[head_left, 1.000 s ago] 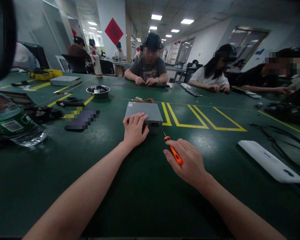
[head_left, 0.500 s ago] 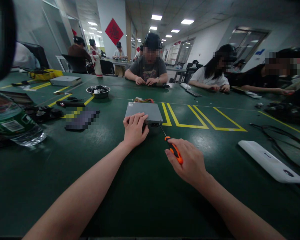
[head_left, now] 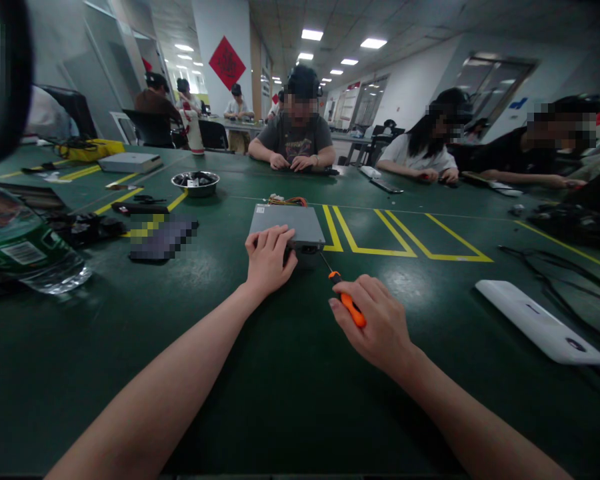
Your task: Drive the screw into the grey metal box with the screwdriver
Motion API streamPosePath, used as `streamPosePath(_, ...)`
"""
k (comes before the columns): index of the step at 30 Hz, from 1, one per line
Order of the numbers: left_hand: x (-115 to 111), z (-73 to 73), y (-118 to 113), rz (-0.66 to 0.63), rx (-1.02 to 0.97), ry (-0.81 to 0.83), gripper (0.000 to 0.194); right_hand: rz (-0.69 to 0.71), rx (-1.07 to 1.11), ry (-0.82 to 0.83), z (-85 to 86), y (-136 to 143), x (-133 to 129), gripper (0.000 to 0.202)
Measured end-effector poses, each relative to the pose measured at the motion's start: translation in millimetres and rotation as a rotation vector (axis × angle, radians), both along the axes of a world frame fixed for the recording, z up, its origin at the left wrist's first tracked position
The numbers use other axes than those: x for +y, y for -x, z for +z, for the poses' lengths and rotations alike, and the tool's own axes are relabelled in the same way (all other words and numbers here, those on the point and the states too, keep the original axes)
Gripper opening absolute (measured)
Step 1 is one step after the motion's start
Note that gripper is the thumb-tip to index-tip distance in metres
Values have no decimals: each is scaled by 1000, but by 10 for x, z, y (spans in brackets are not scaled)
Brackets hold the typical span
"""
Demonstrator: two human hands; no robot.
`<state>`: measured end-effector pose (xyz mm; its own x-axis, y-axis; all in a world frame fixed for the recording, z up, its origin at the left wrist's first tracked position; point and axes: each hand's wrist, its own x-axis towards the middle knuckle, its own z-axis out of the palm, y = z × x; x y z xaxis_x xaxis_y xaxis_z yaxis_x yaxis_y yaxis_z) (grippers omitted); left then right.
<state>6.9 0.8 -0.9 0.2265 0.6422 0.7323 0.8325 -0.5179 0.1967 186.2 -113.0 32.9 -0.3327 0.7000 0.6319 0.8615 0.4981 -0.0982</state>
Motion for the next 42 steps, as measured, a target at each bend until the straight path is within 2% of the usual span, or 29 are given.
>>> streamPosePath(4,-1,-2,-1,-2,-6,8,35,-69,70,58,-32,-22,-3,28)
streamPosePath(8,-1,-1,-5,-3,-12,0,34,28,-29,37,-52,2,6,15)
streamPosePath(14,7,-2,-2,3,-16,-5,32,70,-127,122,-44,70,11,16)
streamPosePath(19,16,-10,-2,8,-10,-12,32,35,-27,80,-64,62,25,29)
streamPosePath(22,9,-5,-8,9,-7,-12,31,35,-2,70,-84,42,27,21)
streamPosePath(28,-11,13,-10,10,-9,4,32,45,-136,96,-56,43,19,11)
streamPosePath(32,-10,11,-8,13,-4,-3,31,55,-140,81,-55,54,35,19)
streamPosePath(35,-6,6,-9,22,0,-6,31,35,-49,41,-91,40,50,25)
streamPosePath(39,-4,4,-12,19,5,-10,31,64,-58,41,-119,21,53,13)
streamPosePath(42,-6,7,-14,18,1,-16,31,71,-122,69,-95,37,37,15)
